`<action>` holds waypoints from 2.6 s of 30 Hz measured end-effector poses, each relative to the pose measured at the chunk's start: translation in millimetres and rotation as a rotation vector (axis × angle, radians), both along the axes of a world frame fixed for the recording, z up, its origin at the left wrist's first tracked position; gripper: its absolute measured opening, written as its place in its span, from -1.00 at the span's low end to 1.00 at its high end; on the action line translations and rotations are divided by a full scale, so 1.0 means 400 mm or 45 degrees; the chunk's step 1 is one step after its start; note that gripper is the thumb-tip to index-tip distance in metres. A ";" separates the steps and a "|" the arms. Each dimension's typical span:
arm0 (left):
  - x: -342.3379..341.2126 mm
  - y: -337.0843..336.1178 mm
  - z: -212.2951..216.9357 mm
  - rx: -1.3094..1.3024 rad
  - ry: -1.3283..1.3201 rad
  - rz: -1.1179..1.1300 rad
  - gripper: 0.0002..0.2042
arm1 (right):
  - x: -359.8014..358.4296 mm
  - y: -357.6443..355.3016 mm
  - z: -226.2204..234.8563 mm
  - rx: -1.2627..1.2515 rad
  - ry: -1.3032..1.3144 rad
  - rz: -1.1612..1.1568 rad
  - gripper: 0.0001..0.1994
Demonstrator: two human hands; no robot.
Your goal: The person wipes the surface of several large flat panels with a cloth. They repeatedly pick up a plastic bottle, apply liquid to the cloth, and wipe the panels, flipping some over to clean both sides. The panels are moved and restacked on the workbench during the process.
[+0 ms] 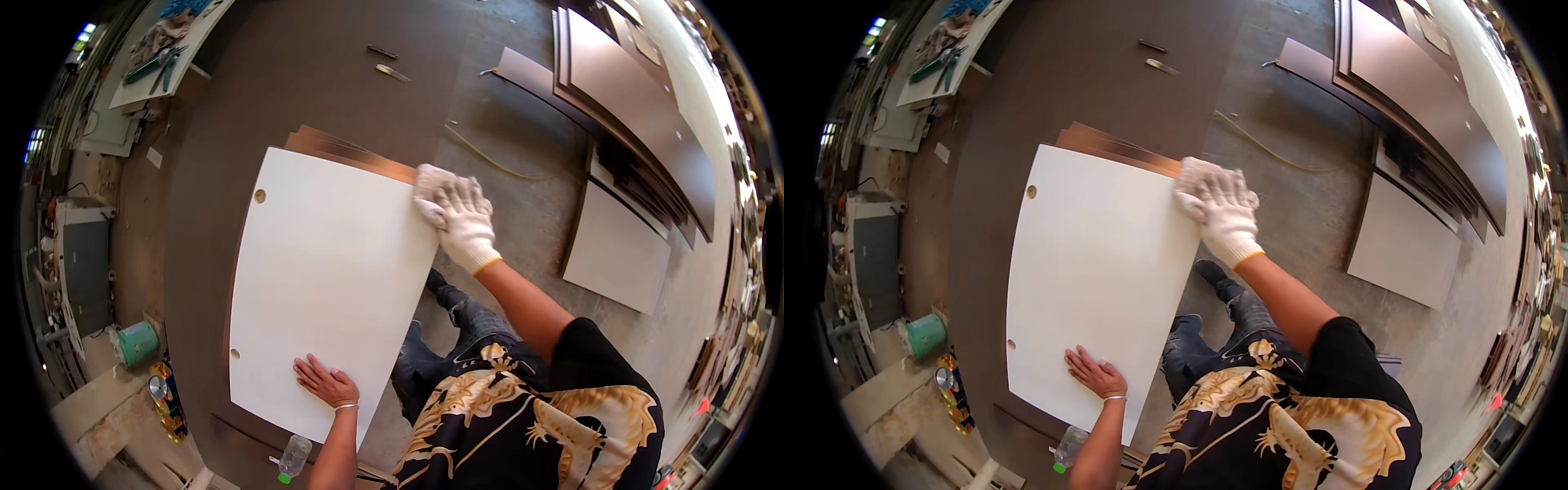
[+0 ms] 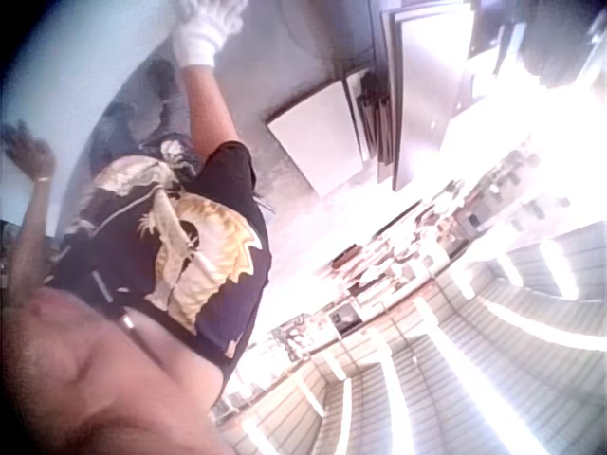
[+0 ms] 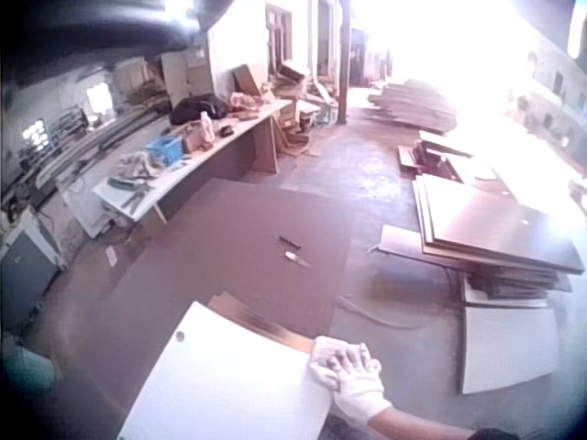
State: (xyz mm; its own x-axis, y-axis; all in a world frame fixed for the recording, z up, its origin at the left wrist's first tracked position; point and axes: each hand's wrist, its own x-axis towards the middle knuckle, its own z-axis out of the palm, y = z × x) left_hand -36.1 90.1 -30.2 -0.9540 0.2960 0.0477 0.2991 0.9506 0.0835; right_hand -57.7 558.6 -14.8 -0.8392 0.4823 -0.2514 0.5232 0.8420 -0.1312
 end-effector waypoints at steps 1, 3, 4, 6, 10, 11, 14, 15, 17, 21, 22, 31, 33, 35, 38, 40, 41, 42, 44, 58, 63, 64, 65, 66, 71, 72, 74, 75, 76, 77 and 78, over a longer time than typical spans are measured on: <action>0.000 0.002 0.003 -0.005 -0.008 0.004 -0.36 | 0.025 0.009 -0.002 -0.075 0.014 -0.050 -0.38; 0.000 0.001 0.002 -0.013 -0.032 0.008 -0.36 | -0.045 -0.025 0.069 -0.237 0.028 -0.202 -0.38; 0.001 -0.001 0.004 -0.016 -0.029 0.016 -0.36 | -0.083 -0.049 0.094 -0.319 0.032 -0.284 -0.37; -0.004 0.020 0.004 -0.005 -0.036 -0.016 -0.35 | -0.170 -0.057 -0.009 0.027 0.027 0.018 -0.37; -0.004 0.022 0.003 -0.035 -0.028 -0.033 -0.35 | -0.400 -0.145 0.018 -0.258 0.227 0.085 -0.36; -0.004 0.016 0.003 -0.032 -0.019 -0.026 -0.34 | -0.427 -0.160 0.019 -0.326 0.235 0.140 -0.35; -0.003 0.006 -0.009 -0.011 -0.005 -0.024 -0.34 | -0.315 -0.124 -0.007 -0.195 0.310 0.227 -0.39; -0.002 0.001 -0.015 0.001 -0.004 -0.013 -0.35 | -0.229 -0.119 -0.017 -0.053 0.322 0.233 -0.40; 0.004 -0.011 -0.010 0.006 -0.012 0.025 -0.35 | -0.072 -0.146 0.026 -0.194 0.318 0.122 -0.39; 0.000 0.008 0.003 -0.007 -0.070 0.016 -0.35 | 0.118 -0.267 0.076 -0.355 0.260 0.352 -0.43; 0.000 0.010 0.003 0.001 -0.067 0.017 -0.35 | 0.135 -0.273 0.072 -0.377 0.332 0.404 -0.46; 0.004 0.005 0.004 -0.005 -0.055 0.031 -0.34 | 0.080 -0.033 -0.043 -0.019 0.261 0.017 -0.42; -0.003 0.011 0.001 0.037 -0.060 0.022 -0.34 | 0.043 0.005 -0.036 0.075 0.328 0.040 -0.44; 0.006 0.023 0.007 0.041 -0.082 -0.001 -0.34 | -0.002 0.046 -0.059 0.067 0.304 -0.125 -0.44; 0.005 0.008 0.008 0.035 -0.094 0.045 -0.33 | 0.062 -0.052 -0.016 -0.013 0.244 0.019 -0.40; 0.007 0.011 0.016 0.038 -0.122 0.055 -0.33 | 0.071 -0.042 -0.004 0.005 0.153 0.105 -0.38; 0.006 0.011 0.017 0.037 -0.135 0.063 -0.32 | 0.051 -0.030 -0.009 0.043 0.128 0.103 -0.37; 0.008 0.009 0.017 0.063 -0.139 0.068 -0.32 | -0.002 -0.022 0.010 0.013 0.155 0.086 -0.35; 0.001 0.011 0.014 0.088 -0.127 0.060 -0.32 | -0.105 -0.044 0.014 -0.011 0.106 0.130 -0.34; 0.012 0.017 0.039 0.282 -0.258 0.220 -0.31 | -0.511 -0.315 -0.058 -0.158 0.049 0.805 -0.42; 0.008 0.016 0.028 0.323 -0.287 0.215 -0.29 | -0.663 -0.783 0.021 -0.196 0.433 1.179 -0.49; -0.004 0.017 0.034 0.333 -0.305 0.197 -0.29 | -0.657 -0.899 0.014 -0.109 0.112 1.282 -0.47; -0.030 0.023 0.045 0.340 -0.313 0.160 -0.29 | -0.622 -0.983 -0.062 -0.256 0.689 1.343 -0.41; 0.009 0.014 0.034 0.338 -0.315 0.229 -0.30 | -0.579 -1.131 0.083 -0.263 -0.133 1.616 -0.37; 0.003 0.006 0.031 0.370 -0.260 0.229 -0.31 | -0.620 -1.053 0.049 -0.428 -0.230 1.601 -0.35; -0.017 0.013 0.040 0.394 -0.271 0.189 -0.30 | -0.649 -0.892 -0.071 -0.220 0.667 1.444 -0.42; 0.004 0.008 0.037 0.407 -0.308 0.238 -0.30 | -0.671 -0.711 -0.065 -0.186 0.477 1.043 -0.45; 0.005 0.009 0.032 0.419 -0.294 0.228 -0.30 | -0.675 -0.625 -0.058 -0.189 0.269 0.789 -0.46; 0.007 0.006 0.033 0.410 -0.299 0.223 -0.30 | -0.678 -0.542 -0.051 -0.163 0.070 0.559 -0.46; 0.000 0.008 0.037 0.403 -0.297 0.199 -0.30 | -0.646 -0.514 -0.076 0.008 0.405 0.572 -0.47; 0.004 0.010 0.035 0.410 -0.298 0.205 -0.31 | -0.620 -0.573 -0.071 -0.070 0.414 0.743 -0.46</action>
